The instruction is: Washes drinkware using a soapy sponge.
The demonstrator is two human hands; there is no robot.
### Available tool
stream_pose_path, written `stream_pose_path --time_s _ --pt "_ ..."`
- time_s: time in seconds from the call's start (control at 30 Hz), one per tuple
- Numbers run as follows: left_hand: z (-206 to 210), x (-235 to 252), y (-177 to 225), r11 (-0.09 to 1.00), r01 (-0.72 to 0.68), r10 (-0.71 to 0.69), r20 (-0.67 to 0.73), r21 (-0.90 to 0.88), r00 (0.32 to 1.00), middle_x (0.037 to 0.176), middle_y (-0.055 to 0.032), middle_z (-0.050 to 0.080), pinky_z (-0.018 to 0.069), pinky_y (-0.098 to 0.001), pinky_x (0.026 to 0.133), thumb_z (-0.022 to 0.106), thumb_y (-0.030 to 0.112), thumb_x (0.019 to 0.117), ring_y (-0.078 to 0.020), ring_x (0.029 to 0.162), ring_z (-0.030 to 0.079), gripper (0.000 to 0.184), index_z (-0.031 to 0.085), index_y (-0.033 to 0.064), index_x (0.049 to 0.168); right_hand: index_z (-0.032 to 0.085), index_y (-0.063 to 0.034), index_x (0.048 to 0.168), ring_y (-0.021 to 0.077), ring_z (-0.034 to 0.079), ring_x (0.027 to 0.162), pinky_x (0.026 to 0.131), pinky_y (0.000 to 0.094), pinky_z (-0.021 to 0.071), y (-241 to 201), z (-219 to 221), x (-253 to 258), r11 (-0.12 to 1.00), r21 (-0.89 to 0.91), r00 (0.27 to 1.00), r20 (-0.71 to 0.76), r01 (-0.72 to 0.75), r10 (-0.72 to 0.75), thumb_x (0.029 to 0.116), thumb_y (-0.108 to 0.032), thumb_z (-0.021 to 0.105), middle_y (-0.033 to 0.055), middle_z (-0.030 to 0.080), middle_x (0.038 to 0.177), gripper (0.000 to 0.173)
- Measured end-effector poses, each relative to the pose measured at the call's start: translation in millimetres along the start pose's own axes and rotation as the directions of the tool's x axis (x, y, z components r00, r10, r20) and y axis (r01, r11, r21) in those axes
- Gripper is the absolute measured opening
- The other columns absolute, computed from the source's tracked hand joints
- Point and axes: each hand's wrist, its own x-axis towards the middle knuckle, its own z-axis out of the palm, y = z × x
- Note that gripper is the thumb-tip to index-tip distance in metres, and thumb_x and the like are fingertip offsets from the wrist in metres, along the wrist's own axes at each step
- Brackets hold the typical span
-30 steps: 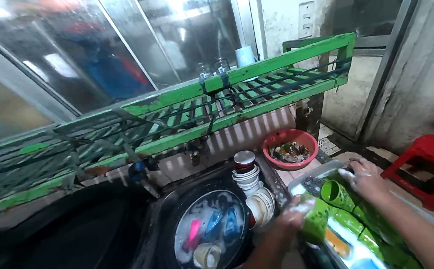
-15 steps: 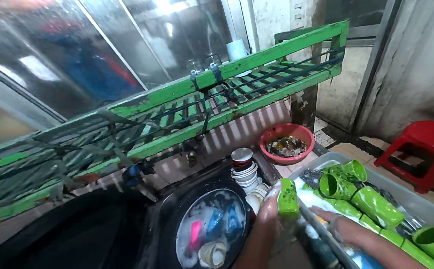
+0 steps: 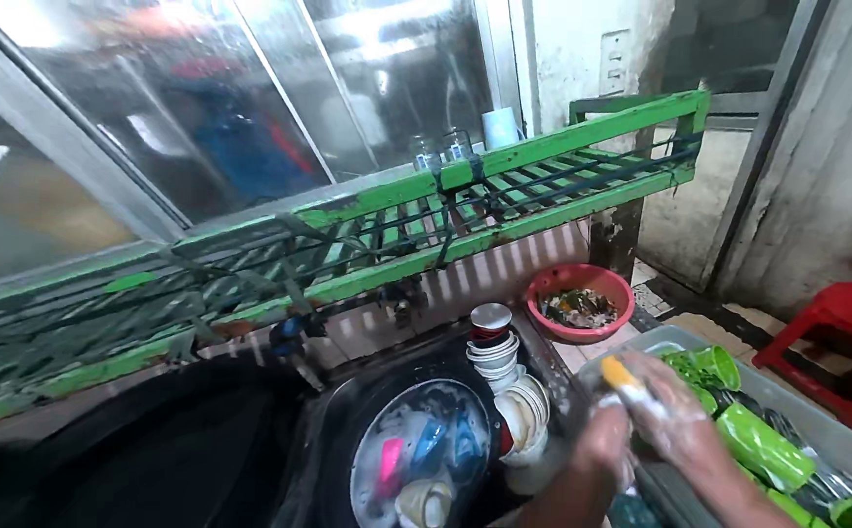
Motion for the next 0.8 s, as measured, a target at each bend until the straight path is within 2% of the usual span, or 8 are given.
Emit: stream_pose_path --time_s 0.1,0.2,0.3,0.43,0.53,0.6,0.7,0.8 --pt "-12.7 8.4 0.1 0.973 -0.1 0.039 0.282 0.206 0.959 0.143 -0.018 0.053 0.0571 -0.0415 0.086 0.055 0.016 0.1044 -0.0233 0.112 0.064 0.068 0.021 0.0121 0.163 0.063 0.0005 0.134 0.0337 0.064 0.12 0.105 0.0532 0.0483 13.2 -30.0 29.4 0.877 0.101 0.882 0.083 -0.47 0.463 0.1036 -0.017 0.057 0.0231 0.066 0.128 0.035" --pt "-28.7 28.8 14.1 0.94 -0.323 0.282 0.283 0.111 0.917 0.137 -0.0146 0.062 0.0566 -0.0381 0.094 0.058 0.012 0.1024 -0.0198 0.114 0.065 0.049 0.049 0.0053 0.15 0.061 -0.0017 0.128 0.0192 0.064 0.089 0.079 0.0416 0.0553 18.7 -51.1 31.7 0.644 0.34 0.705 0.088 -0.685 0.703 0.1046 -0.015 0.053 0.0147 0.066 0.108 0.028" --pt "-30.0 47.9 34.9 0.965 -0.257 0.246 0.162 0.046 0.956 0.117 -0.0131 0.067 0.0578 -0.0377 0.072 0.049 0.016 0.1075 -0.0209 0.093 0.067 0.032 0.057 0.0059 0.137 0.063 0.0006 0.129 0.0251 0.067 0.096 0.085 0.0461 0.0553 2.7 -49.8 14.2 0.745 0.191 0.769 0.168 -0.64 0.617 0.101 -0.011 0.057 0.0185 0.068 0.112 0.031" --pt "-6.1 45.8 59.1 0.861 -0.112 0.05 0.138 0.496 0.989 0.12 -0.0165 0.062 0.0534 -0.0417 0.079 0.041 0.025 0.1111 -0.0235 0.098 0.062 0.037 0.055 0.0055 0.139 0.07 0.0099 0.115 0.0436 0.071 0.104 0.094 0.0604 0.0547 8.7 -33.8 -6.1 0.989 -0.079 0.975 0.176 -0.125 0.137 0.0942 -0.004 0.062 0.0286 0.072 0.11 0.026" --pt "9.1 61.8 52.3 0.932 -0.195 0.165 0.122 0.305 0.979 0.129 -0.0193 0.061 0.0519 -0.0437 0.095 0.045 0.021 0.11 -0.0254 0.113 0.061 0.038 0.052 0.0011 0.141 0.063 0.004 0.121 0.02 0.066 0.091 0.081 0.0385 0.0553 2.2 -49.8 11.2 0.603 0.394 0.716 0.278 -0.693 0.641 0.1046 -0.01 0.049 0.0144 0.067 0.103 0.025" --pt "28.7 64.6 31.4 0.966 -0.233 0.238 0.034 -0.114 0.971 0.118 -0.0131 0.065 0.0548 -0.0407 0.089 0.046 0.029 0.11 -0.0212 0.105 0.064 0.036 0.053 0.0068 0.138 0.061 -0.0032 0.112 0.0162 0.068 0.076 0.066 0.0363 0.0597 -8.3 -50.3 19.3 0.323 0.675 0.613 0.242 -0.663 0.752 0.1052 -0.017 0.048 0.0081 0.067 0.088 0.02" --pt "50.0 46.4 13.7 0.951 -0.206 0.21 -0.01 -0.231 0.978 0.131 -0.0176 0.061 0.0509 -0.0427 0.098 0.043 0.033 0.111 -0.0244 0.115 0.06 0.045 0.049 0.0026 0.143 0.056 0.0079 0.133 0.0265 0.065 0.109 0.097 0.0402 0.0518 -13.5 -36.0 14.8 0.723 0.189 0.747 0.155 -0.664 0.646 0.1049 -0.009 0.05 0.0216 0.066 0.118 0.033" --pt "57.7 43.7 4.8 0.976 -0.218 0.217 -0.014 -0.029 0.976 0.146 -0.0194 0.053 0.0457 -0.0396 0.11 0.048 0.02 0.1094 -0.0243 0.131 0.054 0.048 0.039 0.0015 0.153 0.065 0.0145 0.123 0.0515 0.062 0.12 0.117 0.0702 0.0267 30.4 -24.5 -5.3 0.905 -0.423 0.949 0.268 -0.037 0.164 0.0933 -0.008 0.062 0.0351 0.067 0.118 0.037"
